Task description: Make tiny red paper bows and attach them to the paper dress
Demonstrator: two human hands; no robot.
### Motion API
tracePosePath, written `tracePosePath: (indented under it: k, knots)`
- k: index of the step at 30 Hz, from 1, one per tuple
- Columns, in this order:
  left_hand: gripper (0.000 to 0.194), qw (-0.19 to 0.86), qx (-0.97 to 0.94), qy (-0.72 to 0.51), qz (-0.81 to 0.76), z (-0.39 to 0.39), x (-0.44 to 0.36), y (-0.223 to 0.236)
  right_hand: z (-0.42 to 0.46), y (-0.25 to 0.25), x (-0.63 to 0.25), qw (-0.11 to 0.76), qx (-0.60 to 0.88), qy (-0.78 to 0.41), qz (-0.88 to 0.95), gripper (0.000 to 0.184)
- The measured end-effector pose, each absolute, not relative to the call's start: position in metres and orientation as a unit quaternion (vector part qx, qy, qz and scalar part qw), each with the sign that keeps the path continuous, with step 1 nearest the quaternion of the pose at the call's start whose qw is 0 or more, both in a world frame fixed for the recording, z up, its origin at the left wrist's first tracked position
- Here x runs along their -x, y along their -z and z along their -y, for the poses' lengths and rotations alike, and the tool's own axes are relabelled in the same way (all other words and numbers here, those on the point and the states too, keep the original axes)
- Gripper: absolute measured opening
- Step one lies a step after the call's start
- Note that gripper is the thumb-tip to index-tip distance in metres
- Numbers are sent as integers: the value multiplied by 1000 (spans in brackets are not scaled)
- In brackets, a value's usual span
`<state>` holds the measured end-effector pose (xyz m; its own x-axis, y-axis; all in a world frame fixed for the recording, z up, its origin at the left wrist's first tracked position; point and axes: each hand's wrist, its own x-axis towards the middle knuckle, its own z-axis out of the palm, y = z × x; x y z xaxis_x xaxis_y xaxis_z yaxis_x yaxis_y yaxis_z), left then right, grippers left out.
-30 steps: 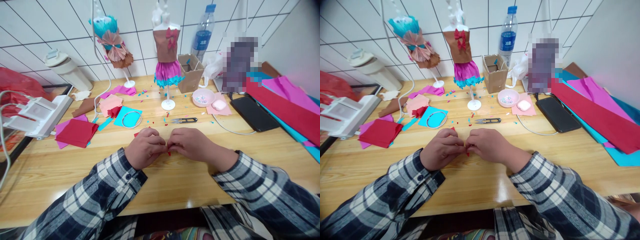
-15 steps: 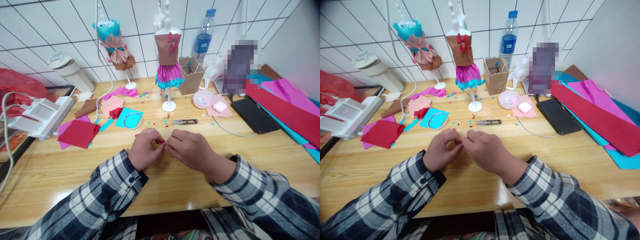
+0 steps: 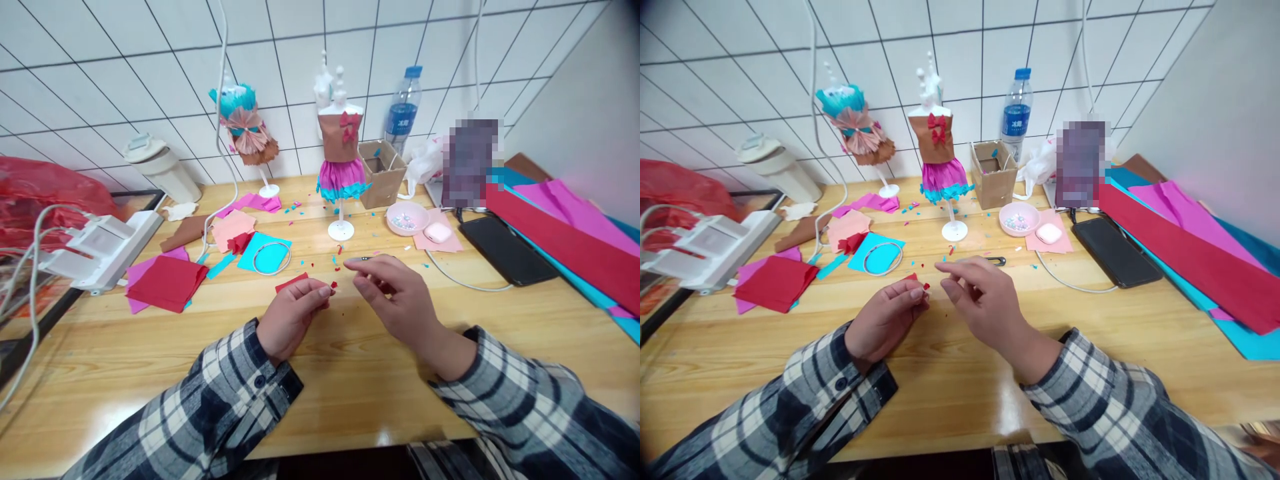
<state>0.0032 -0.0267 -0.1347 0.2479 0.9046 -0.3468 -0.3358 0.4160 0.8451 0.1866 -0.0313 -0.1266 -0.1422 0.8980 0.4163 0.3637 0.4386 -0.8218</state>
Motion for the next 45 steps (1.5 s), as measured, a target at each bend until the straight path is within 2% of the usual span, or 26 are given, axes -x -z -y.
tracePosePath:
  k: [2,4,10,16,18,22,26,33,40,45]
  knots:
    - [22,719,-348,-420,-430,28,-3,135,27,128,-186,435,447,-402,670,29]
    - [21,724,-366,-405,-421,29,-4,135,24,129,-186,393,431,-473,660,29]
    - [20,727,-400,-373,-415,30,-1,136,20,128,-186,372,432,-482,666,14]
    - [22,676,-476,-355,-436,30,1,135,20,129,-186,369,431,-494,659,10]
    - [25,648,-512,-345,-445,30,1,134,21,131,-186,373,430,-503,650,16]
    - [26,628,-521,-360,-452,30,1,135,23,131,-187,390,426,-564,591,51]
    - [23,629,-494,-384,-462,30,1,137,23,131,-186,369,453,-603,543,35]
    - [21,618,-490,-400,-467,29,-1,137,24,139,-181,359,470,-623,512,29]
    - [23,700,-445,-372,-417,31,-2,137,25,135,-178,336,444,-680,477,19]
    - [24,781,-361,-326,-392,29,0,135,24,134,-181,353,438,-646,516,22]
